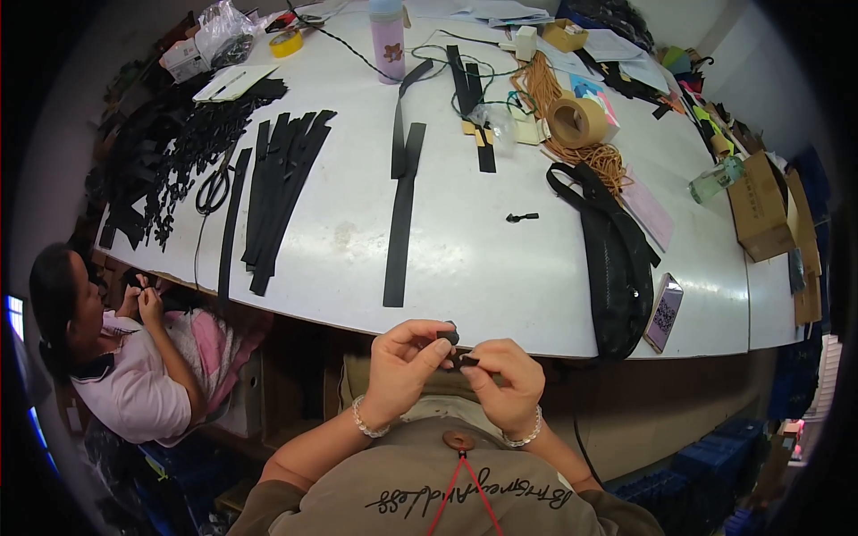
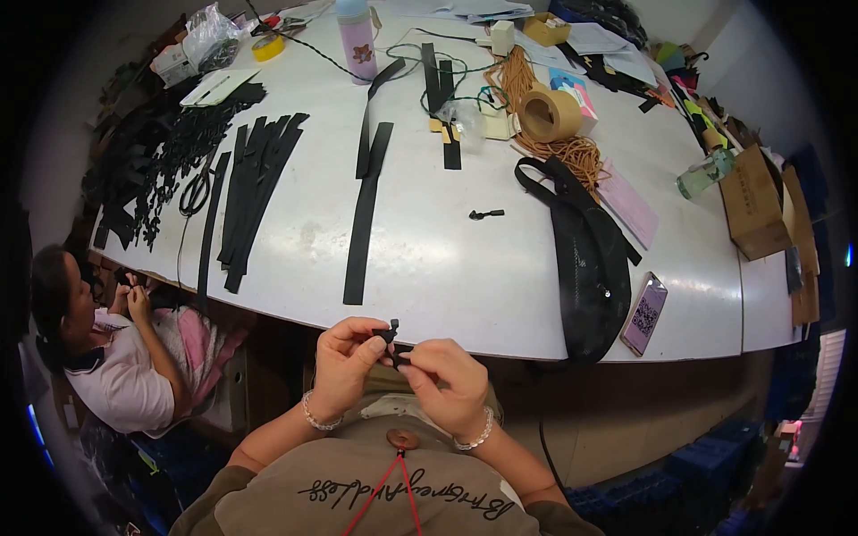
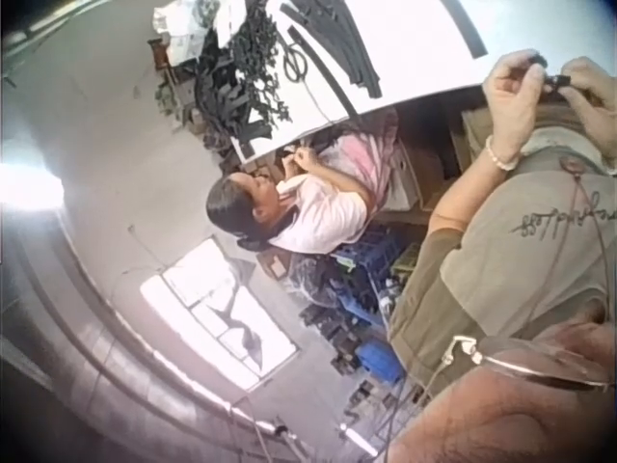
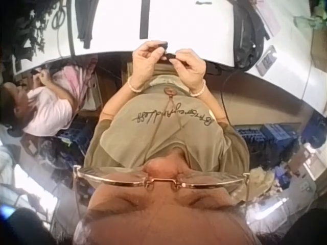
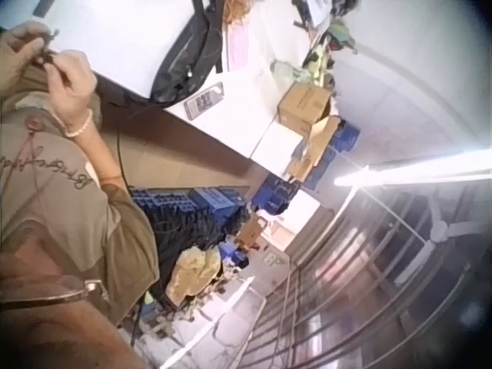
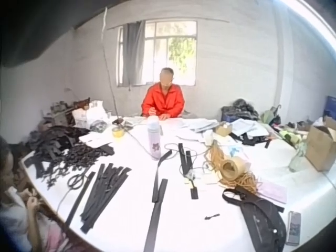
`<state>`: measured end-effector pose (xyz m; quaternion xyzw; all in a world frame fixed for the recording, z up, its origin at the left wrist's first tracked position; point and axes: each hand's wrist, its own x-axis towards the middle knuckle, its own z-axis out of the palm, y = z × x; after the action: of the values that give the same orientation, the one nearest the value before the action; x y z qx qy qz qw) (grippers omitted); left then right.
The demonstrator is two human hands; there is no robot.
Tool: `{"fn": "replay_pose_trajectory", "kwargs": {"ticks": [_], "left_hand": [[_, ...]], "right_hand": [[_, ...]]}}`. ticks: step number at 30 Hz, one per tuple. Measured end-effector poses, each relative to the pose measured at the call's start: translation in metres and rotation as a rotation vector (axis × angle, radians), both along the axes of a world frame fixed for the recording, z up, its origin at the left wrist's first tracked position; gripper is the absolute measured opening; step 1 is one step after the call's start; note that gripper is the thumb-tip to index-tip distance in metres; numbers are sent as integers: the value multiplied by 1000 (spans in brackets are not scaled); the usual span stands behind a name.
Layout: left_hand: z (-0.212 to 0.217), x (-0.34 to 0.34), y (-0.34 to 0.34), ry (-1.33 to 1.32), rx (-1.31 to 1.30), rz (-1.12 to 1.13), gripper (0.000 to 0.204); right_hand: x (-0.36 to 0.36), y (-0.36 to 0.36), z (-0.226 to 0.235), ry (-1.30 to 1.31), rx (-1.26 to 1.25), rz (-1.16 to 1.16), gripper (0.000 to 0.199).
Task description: Assembling plastic buckles and attaching them to straps at a workbench.
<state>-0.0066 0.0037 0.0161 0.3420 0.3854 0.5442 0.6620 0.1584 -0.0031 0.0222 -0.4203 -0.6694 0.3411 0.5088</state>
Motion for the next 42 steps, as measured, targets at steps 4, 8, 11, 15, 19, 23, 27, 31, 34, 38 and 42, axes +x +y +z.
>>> {"fn": "replay_pose_trajectory", "kwargs": {"ticks": [4,8,11,15,19,23,27,31,34,38,42], "left_hand": [[-5,-1,-2,-204,-161,-27,22],[-2,-2,-3,-371,-301,-36,21],[-2,-4,-4,-352,-332,-53,18],[-2,-8,-2,-331,-376,-62,17],[0,-8,-1,-254,-337,-70,16],[1,-7,-2,-308,-342,-46,16],[-1,-10,-2,-333,-371,-62,14],[-1,-11,-2,-268,-377,-144,11],[-1,-11,-3,-234,-380,-191,9],[2,-12,-3,-238,-381,-196,7],[-2,-14,-4,-277,-361,-218,8]], "right_hand": [[-10,1,12,290,-342,43,7],[-12,9,20,326,-410,125,4],[-7,10,17,447,-603,147,6],[-3,13,16,616,-791,127,6],[-6,14,19,672,-877,180,5],[-11,12,23,513,-822,161,7],[-9,10,18,513,-773,107,7],[-1,14,10,480,-766,223,8],[0,18,9,443,-760,293,11],[-1,20,15,392,-813,313,13],[-1,19,16,382,-813,329,12]]}}
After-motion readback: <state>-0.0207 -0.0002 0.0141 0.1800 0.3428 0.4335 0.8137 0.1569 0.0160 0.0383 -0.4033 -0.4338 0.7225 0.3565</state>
